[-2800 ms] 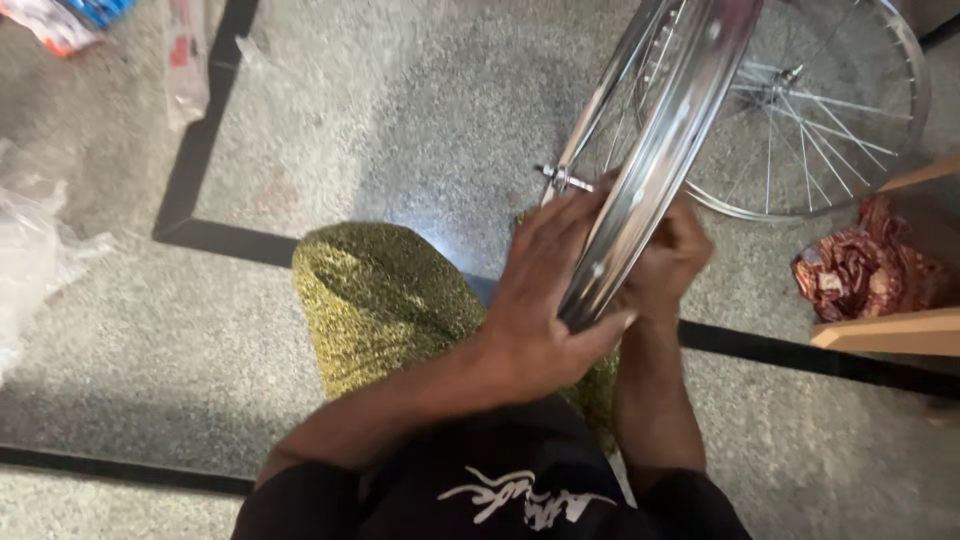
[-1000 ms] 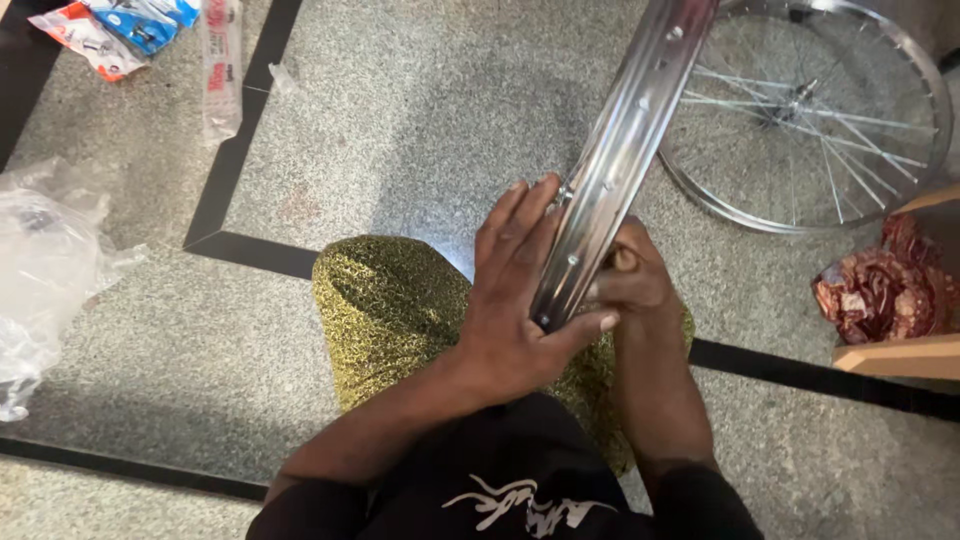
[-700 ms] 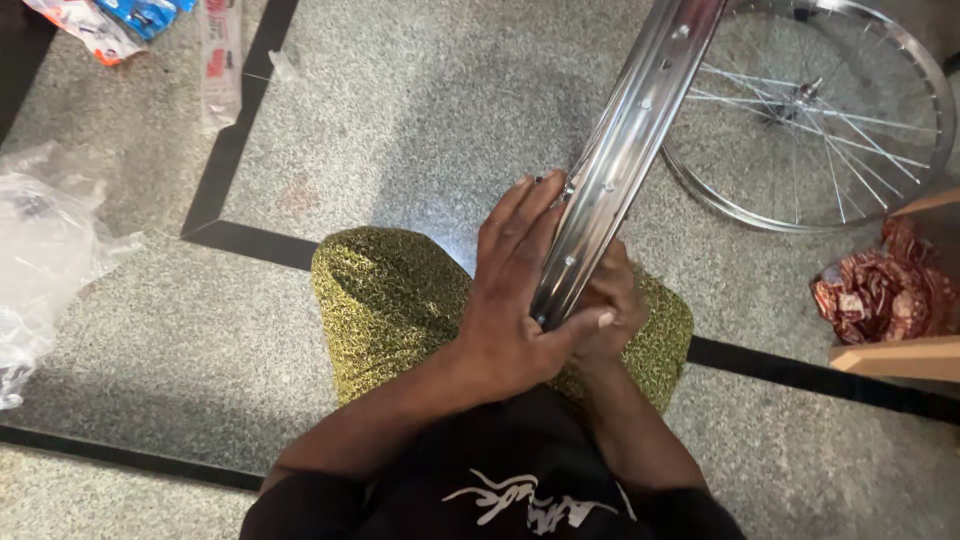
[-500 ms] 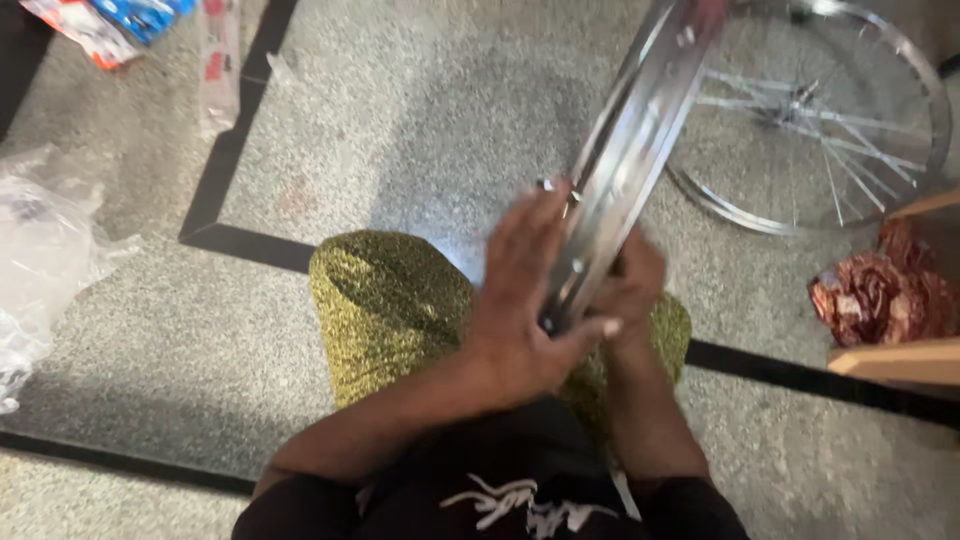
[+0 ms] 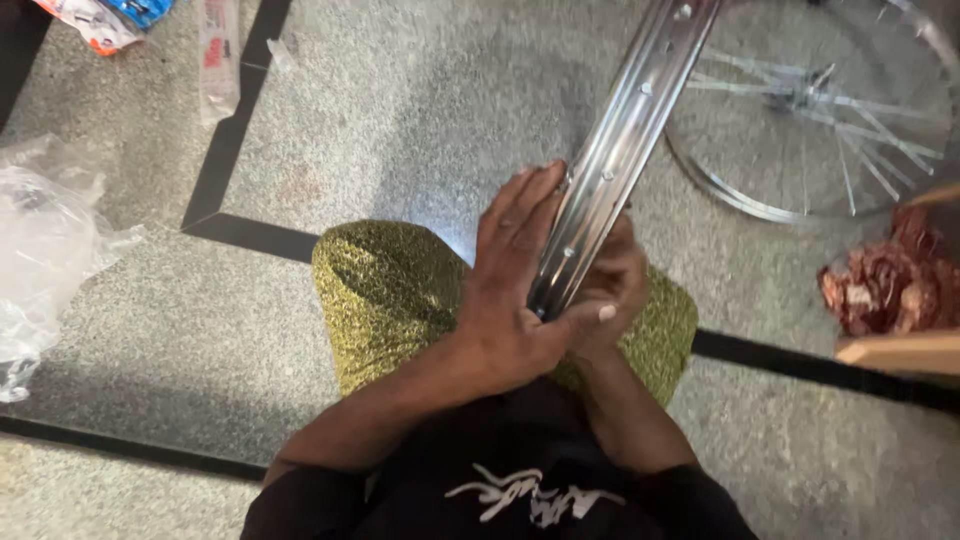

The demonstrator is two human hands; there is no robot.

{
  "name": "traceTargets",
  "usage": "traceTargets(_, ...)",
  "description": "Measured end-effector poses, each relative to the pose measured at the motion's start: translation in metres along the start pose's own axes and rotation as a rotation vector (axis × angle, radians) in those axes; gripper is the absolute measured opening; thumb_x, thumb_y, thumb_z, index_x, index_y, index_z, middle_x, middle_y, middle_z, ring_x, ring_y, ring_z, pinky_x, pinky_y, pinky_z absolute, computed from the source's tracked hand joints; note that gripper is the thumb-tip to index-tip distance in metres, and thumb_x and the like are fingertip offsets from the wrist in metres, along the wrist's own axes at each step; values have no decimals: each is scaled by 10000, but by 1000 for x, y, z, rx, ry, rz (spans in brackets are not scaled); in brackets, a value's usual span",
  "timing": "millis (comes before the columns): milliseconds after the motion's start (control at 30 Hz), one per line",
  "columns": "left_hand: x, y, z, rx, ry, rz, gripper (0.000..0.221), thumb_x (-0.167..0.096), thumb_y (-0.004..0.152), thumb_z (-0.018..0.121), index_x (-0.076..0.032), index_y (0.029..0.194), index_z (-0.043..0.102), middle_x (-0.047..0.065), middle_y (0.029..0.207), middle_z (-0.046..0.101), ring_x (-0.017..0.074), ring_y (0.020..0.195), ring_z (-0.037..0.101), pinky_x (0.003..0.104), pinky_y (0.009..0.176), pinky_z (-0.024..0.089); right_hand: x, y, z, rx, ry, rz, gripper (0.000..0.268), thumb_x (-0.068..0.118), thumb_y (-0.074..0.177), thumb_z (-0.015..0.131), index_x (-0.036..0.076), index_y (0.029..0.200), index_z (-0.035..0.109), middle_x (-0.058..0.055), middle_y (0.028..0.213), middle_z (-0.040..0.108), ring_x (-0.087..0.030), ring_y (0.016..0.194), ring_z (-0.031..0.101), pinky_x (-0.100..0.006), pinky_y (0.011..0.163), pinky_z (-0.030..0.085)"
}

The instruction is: The person is seated on the floor and is threading a nipple onto a spoke on a bicycle wheel rim by hand.

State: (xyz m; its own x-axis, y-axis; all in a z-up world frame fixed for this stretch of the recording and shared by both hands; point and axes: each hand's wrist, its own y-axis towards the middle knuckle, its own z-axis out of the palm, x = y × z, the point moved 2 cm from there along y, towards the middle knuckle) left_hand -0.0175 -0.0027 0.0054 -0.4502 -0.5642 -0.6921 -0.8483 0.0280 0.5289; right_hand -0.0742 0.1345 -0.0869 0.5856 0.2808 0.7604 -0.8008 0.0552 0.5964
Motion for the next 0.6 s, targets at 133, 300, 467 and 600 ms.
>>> traceTargets(133, -5, -4, -5, -7, -52, -7, 957, -552, 943, 686, -22, 1621, 268, 222, 1707, 304, 391, 1598, 254, 542, 1405, 219, 7, 23, -21, 313, -255, -217, 243, 246, 996, 741, 44, 1119, 684, -178, 1288, 697, -312, 1169, 723, -371, 910, 641)
traceTargets(300, -15, 6, -5, 30, -86, -7, 926, -427, 880, 768, -17, 1579, 320, 226, 1656, 368, 391, 1602, 312, 536, 1369, 225, -13, 33, -29, 214, -455, -22, 281, 170, 936, 811, 22, 1149, 702, -155, 1192, 724, -263, 1020, 733, -313, 807, 640)
traceTargets(467, -15, 2, -12, -6, 13, 59, 959, -437, 885, 791, 30, 1566, 305, 248, 1624, 356, 429, 1576, 315, 565, 1357, 219, -24, 31, 2, 410, -227, 58, 308, 135, 919, 793, 26, 1189, 696, -101, 1172, 735, -204, 992, 743, -292, 833, 652)
traceTargets(600, -14, -1, -18, -32, -86, 35, 949, -370, 878, 816, 23, 1577, 309, 239, 1626, 373, 401, 1569, 364, 552, 1359, 271, -17, 70, -3, 931, 329, 323, 338, 108, 905, 779, 29, 1222, 691, -57, 1156, 744, -157, 969, 751, -275, 854, 662)
